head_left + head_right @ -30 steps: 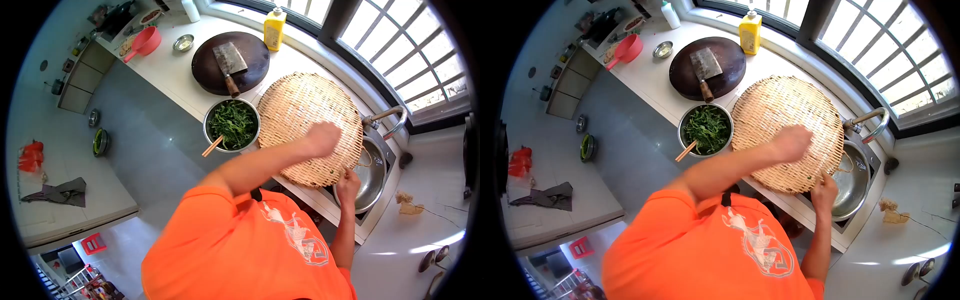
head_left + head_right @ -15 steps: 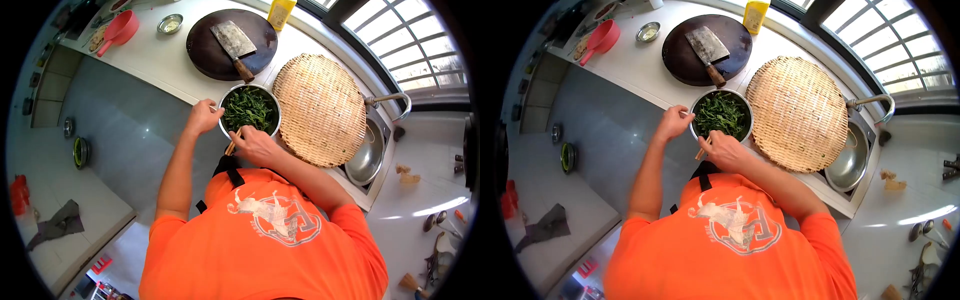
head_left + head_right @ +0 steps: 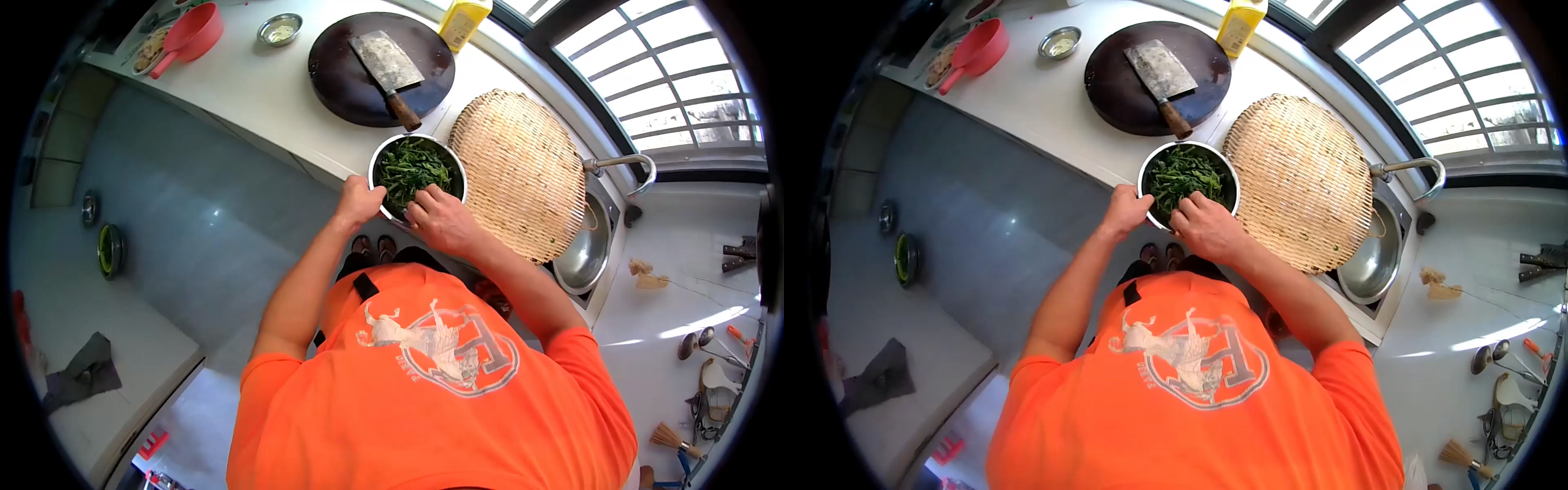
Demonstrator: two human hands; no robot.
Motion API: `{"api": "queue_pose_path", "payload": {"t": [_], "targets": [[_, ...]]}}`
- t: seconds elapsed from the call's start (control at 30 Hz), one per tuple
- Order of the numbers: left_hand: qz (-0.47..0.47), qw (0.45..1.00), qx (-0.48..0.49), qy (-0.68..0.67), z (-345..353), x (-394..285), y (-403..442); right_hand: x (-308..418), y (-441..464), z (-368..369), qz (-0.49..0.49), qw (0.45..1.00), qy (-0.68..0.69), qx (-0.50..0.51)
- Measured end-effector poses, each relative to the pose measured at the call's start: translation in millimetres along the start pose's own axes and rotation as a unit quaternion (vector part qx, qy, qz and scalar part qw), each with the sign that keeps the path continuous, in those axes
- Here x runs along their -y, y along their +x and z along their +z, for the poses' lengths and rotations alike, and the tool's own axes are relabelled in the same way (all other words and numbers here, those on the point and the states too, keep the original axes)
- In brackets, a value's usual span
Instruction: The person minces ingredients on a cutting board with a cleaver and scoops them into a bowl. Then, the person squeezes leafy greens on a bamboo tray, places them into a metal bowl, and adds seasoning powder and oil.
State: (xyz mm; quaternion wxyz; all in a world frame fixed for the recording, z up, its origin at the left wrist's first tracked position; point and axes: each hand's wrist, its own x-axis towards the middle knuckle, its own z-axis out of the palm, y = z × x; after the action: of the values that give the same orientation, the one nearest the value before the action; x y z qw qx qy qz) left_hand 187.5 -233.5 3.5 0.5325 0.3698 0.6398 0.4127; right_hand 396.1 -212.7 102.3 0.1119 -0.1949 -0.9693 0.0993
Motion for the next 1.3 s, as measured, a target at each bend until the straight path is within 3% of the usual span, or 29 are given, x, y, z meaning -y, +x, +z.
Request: {"api": "queue_pose_path", "payload": {"t": [0.13, 0.2, 0.27, 0.33, 0.37, 0.43, 0.47, 0.5, 0.63, 0.77, 0.83, 0.87, 0.97, 1.03, 1.13, 1.23, 1.3], "targets": [[-0.021, 0.997, -0.023, -0.072, 3.9, 3.4, -25.8, 28.3, 8.4, -52.8, 0.039, 0.990, 0.083, -0.110], [-0.028, 0.998, -0.027, -0.058, 1.7, -3.1, -39.0, 21.3, 7.7, -84.2, 0.128, 0.964, 0.206, -0.111], [-0.033, 0.994, -0.062, -0.083, 2.7, -18.7, -58.0, 14.2, 1.1, -112.7, 0.209, 0.914, 0.322, -0.128], [0.034, 0.994, -0.085, -0.068, -1.9, -22.1, -72.0, 5.1, -5.8, -129.3, 0.274, 0.841, 0.434, -0.168], [0.069, 0.991, -0.096, -0.060, -3.5, -24.8, -77.2, -3.3, -8.5, -131.9, 0.230, 0.866, 0.401, -0.189], [0.078, 0.991, -0.111, -0.018, -4.4, -48.8, -93.0, -6.3, -7.8, -116.6, 0.215, 0.882, 0.401, -0.124], [0.091, 0.988, -0.120, 0.016, -5.0, -56.1, -98.0, 9.4, -6.5, -110.8, 0.244, 0.824, 0.504, -0.081], [0.105, 0.984, -0.132, 0.050, -6.9, -60.8, -99.2, 7.3, -7.7, -109.8, 0.136, 0.934, 0.325, -0.068], [0.079, 0.972, -0.198, -0.097, -0.9, -82.6, -117.8, -5.6, -3.8, -118.9, 0.110, 0.894, 0.427, -0.074], [0.099, 0.961, -0.251, -0.058, -17.9, -62.1, -125.8, -22.0, 0.1, -151.8, 0.149, 0.810, 0.556, -0.106], [0.124, 0.947, -0.295, -0.024, -21.6, -67.1, -135.2, -29.6, 9.1, -173.2, 0.129, 0.779, 0.579, -0.204], [0.129, 0.941, -0.312, -0.010, -23.8, -72.5, -140.2, -35.5, 15.2, -179.9, 0.129, 0.788, 0.561, -0.217], [0.146, 0.926, -0.349, 0.014, -22.5, -97.3, -151.9, -55.2, 47.1, -135.2, 0.204, 0.740, 0.608, -0.202], [0.160, 0.921, -0.354, 0.012, -23.0, -113.0, -151.1, -40.0, 73.7, -77.8, 0.221, 0.662, 0.691, -0.188], [0.088, 0.935, -0.344, 0.011, -46.7, -104.8, -143.9, -27.2, 101.7, -35.1, 0.290, 0.549, 0.760, -0.193], [0.077, 0.935, -0.340, -0.071, -69.4, -78.7, -132.5, -29.2, 115.2, -25.5, 0.286, 0.500, 0.787, -0.221], [0.041, 0.931, -0.324, -0.161, -82.2, -78.0, -132.3, -30.1, 128.3, -32.8, 0.259, 0.520, 0.782, -0.227]]}}
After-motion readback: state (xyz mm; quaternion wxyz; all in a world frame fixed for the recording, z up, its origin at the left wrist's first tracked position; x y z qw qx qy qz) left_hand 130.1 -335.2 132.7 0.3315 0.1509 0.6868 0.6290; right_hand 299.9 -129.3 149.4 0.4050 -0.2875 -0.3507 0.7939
